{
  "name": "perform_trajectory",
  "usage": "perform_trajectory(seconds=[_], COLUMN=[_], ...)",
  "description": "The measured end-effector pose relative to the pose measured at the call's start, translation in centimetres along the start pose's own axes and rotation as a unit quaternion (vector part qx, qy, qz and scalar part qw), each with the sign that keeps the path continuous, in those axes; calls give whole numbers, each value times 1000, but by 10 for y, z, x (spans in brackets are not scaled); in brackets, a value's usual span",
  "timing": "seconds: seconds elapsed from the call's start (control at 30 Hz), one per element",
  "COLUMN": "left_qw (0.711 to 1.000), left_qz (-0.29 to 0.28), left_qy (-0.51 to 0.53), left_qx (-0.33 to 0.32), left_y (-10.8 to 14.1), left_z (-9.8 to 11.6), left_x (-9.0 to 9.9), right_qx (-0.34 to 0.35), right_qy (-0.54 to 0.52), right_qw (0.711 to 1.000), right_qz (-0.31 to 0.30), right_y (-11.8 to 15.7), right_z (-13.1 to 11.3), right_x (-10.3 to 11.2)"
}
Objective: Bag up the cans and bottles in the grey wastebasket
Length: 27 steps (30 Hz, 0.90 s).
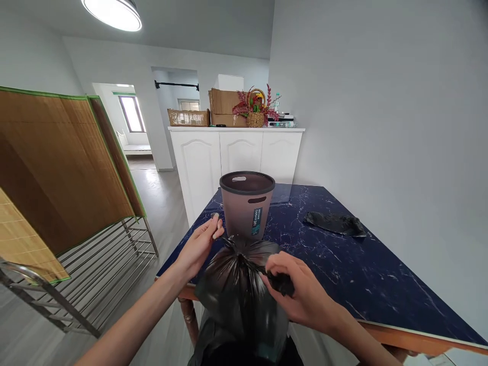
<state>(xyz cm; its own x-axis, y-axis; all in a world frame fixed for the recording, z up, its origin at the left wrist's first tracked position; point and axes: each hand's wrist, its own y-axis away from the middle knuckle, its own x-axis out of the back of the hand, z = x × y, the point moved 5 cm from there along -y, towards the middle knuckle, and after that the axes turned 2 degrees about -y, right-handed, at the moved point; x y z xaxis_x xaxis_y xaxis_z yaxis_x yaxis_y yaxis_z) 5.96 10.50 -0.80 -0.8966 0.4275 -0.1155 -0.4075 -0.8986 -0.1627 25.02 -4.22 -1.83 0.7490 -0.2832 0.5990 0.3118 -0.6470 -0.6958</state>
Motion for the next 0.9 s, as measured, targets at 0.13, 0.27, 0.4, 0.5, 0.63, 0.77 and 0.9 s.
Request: perform_trajectory(seconds=[0.13,0.27,0.4,0.5,0.63,0.77,0.9], left_qw=[999,995,993,994,994,993,997], left_qz=[14,20,2,-22,-61,-83,-33], left_qy=[37,91,116,92,32,-1,-22], left_qx=[24,28,-15,-48,-83,-79,-73], left_y=[4,19,29,33,35,39,40], left_z=[-15,-8,16,28,33,32,28], left_x=[11,-4,-29,-45,-53,-46,-29], right_qx=[-28,-62,-141,-149,-151,-141,-157], right_qy=[-17,-18,-13,65,152,125,52], right_qw=[999,998,988,984,971,979,986], right_qz=[-20,-21,-57,-74,-108,-78,-35], right_y=[26,34,17,-7,-29,-26,-10], right_z=[1,3,4,0,0,1,0], right_x=[-9,-9,-13,-22,-38,-36,-9])
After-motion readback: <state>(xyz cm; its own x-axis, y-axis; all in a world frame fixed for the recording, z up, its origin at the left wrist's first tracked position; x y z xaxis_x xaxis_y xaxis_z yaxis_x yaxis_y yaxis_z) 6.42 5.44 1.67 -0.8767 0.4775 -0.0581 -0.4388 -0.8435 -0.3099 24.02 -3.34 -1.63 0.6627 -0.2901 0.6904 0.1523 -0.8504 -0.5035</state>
